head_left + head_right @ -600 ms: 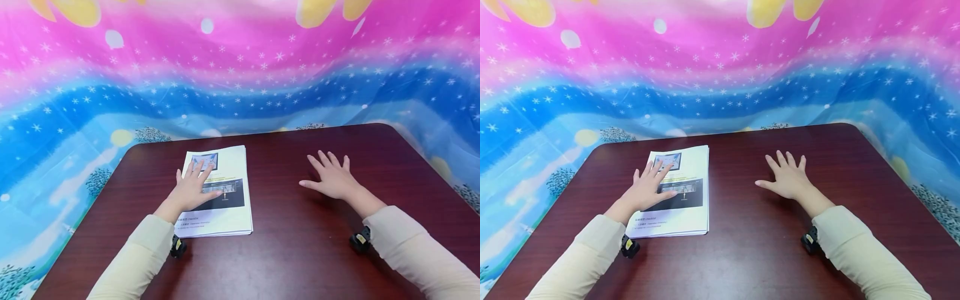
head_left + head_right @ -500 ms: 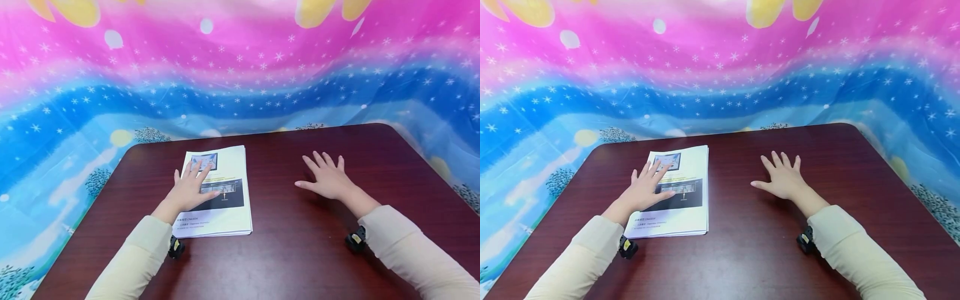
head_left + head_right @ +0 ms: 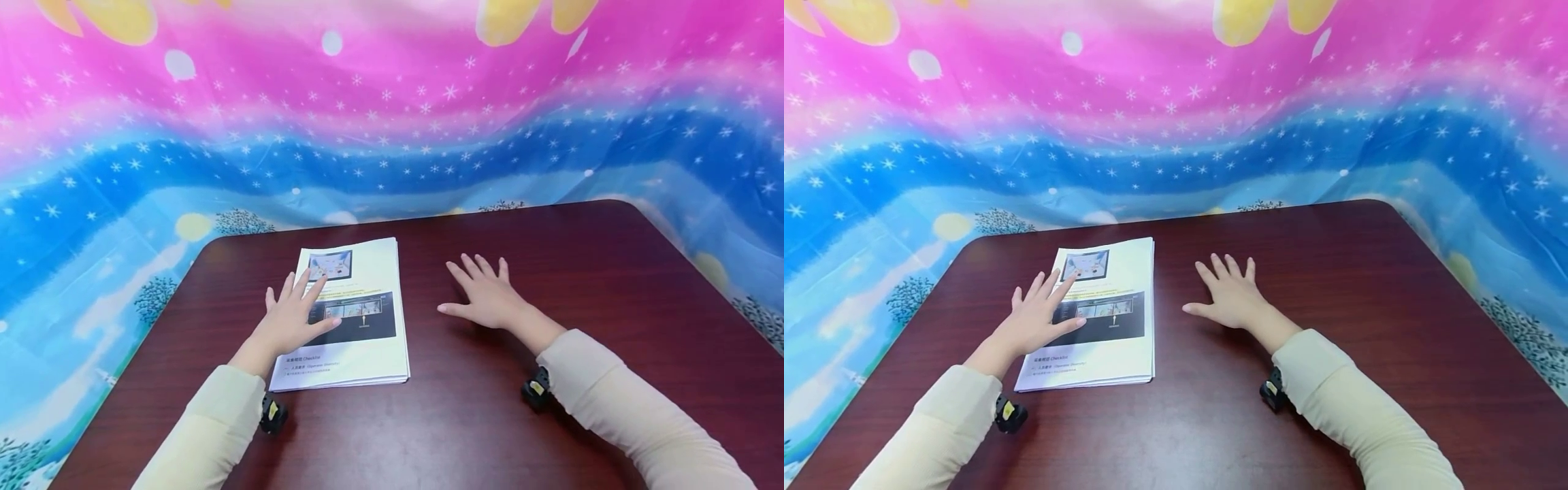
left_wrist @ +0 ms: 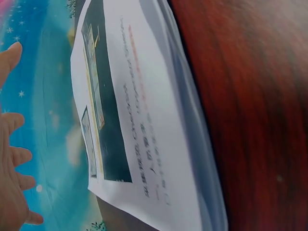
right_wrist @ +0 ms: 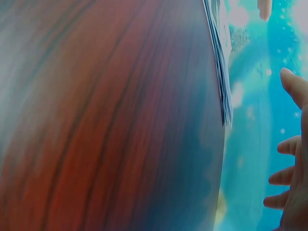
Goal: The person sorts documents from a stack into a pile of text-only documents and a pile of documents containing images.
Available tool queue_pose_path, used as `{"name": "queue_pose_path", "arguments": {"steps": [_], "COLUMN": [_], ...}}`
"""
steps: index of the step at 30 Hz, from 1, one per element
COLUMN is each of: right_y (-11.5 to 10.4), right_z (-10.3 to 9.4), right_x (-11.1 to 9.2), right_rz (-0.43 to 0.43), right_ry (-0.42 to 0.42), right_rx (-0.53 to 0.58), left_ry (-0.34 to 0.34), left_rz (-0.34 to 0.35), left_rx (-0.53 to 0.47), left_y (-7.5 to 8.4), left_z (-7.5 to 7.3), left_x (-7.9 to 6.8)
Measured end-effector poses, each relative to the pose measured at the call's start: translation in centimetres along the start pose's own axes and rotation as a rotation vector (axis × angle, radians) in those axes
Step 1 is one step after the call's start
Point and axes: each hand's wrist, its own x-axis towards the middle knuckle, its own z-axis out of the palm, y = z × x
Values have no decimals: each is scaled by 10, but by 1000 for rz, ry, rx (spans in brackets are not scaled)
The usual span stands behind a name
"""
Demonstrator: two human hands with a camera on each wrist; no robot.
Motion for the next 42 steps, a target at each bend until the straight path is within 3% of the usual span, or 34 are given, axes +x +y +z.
{"name": "queue_pose_path", "arguments": {"steps": [13,18,25,38,42], "right_y": [-31,-37,-48,-63,-66], "right_z": [15,20,21,30,34], "right_x": [11,15,22,29,31], "right_rz": [-65,-64,-57,130,162], "right_ry": [-39,-74,-135,-154,-162], "right_rx": [63,151,415,859,1019], "left_ry": [-11,-52,-96,-104,-95], "left_rz": [-63,-90,-119,-193,-227], "left_rx": [2,-27,-89,-250,-249], "left_y": [-17,-23,-26,-31,-34], "left_z": [3,3,3,11,16], "left_x": [-17,-20,-20,-15,-13]}}
